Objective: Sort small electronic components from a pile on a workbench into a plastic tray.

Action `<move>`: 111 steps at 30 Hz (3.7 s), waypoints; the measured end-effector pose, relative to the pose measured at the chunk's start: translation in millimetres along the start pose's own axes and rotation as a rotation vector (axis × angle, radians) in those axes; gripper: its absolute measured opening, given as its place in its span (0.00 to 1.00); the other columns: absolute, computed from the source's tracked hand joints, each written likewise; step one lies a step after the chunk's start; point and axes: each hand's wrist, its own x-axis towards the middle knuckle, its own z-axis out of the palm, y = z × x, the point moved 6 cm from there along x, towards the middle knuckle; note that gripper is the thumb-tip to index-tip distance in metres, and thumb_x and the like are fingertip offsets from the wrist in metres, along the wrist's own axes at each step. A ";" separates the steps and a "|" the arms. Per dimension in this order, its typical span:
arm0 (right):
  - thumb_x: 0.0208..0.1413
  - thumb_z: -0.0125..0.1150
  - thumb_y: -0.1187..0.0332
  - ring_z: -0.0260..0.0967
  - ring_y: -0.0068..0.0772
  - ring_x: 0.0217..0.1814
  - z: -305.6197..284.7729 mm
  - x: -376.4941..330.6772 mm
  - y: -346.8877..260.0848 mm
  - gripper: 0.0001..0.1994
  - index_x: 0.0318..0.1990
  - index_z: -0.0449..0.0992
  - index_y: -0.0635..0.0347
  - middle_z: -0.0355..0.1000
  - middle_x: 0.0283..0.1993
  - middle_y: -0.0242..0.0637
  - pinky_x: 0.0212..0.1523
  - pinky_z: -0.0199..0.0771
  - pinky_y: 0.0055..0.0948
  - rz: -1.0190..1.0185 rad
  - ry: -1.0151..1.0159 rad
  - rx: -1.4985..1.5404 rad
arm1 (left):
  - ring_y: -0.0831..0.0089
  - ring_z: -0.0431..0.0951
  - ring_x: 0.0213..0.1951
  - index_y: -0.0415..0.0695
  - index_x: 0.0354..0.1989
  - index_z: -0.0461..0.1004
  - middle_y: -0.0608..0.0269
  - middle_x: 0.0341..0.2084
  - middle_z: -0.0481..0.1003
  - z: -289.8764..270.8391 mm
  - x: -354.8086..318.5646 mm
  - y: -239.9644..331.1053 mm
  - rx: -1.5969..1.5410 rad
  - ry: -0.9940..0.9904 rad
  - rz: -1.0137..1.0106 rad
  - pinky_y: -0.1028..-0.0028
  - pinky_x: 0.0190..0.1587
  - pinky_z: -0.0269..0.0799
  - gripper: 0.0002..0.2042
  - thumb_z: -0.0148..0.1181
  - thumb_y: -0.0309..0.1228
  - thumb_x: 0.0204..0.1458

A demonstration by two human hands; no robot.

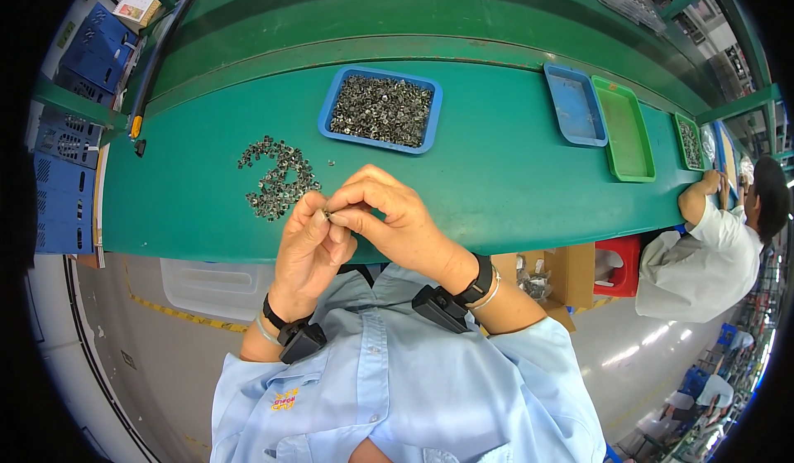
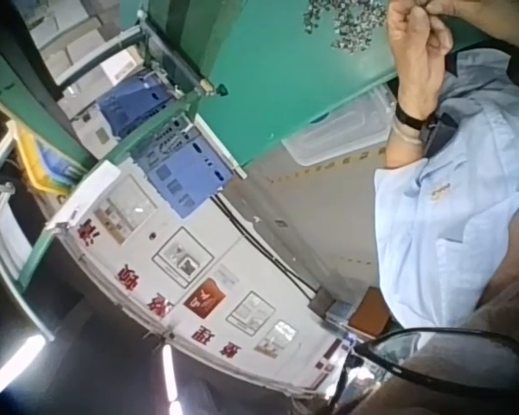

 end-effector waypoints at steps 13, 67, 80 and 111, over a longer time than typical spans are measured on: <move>0.48 0.63 0.76 0.68 0.30 0.37 -6.4 2.5 -5.4 0.07 0.35 0.74 0.59 0.70 0.34 0.34 0.35 0.70 0.26 -0.091 -0.011 -0.177 | 0.78 0.68 0.18 0.44 0.35 0.67 0.63 0.19 0.71 -1.4 0.0 7.0 0.183 0.042 -0.032 0.79 0.20 0.62 0.07 0.54 0.34 0.58; 0.48 0.62 0.77 0.69 0.32 0.35 -3.4 -8.7 -7.3 0.07 0.36 0.74 0.58 0.72 0.34 0.34 0.34 0.69 0.28 -0.131 0.067 -0.165 | 0.79 0.68 0.20 0.42 0.37 0.69 0.65 0.22 0.71 5.0 -10.4 17.8 0.333 0.107 0.032 0.81 0.21 0.62 0.06 0.55 0.30 0.57; 0.47 0.63 0.77 0.69 0.33 0.35 4.8 -9.8 -18.7 0.08 0.36 0.74 0.59 0.72 0.34 0.36 0.33 0.70 0.29 -0.141 0.033 -0.285 | 0.75 0.69 0.25 0.40 0.33 0.70 0.63 0.24 0.71 18.7 -25.8 50.2 1.239 0.079 0.547 0.78 0.26 0.65 0.05 0.60 0.21 0.49; 0.47 0.63 0.74 0.69 0.34 0.33 6.0 -2.8 -27.4 0.06 0.35 0.76 0.58 0.73 0.31 0.33 0.35 0.67 0.31 -0.188 -0.077 -0.321 | 0.68 0.74 0.27 0.38 0.36 0.72 0.57 0.27 0.75 29.0 -30.6 57.6 1.343 -0.083 0.702 0.75 0.27 0.70 0.11 0.62 0.16 0.44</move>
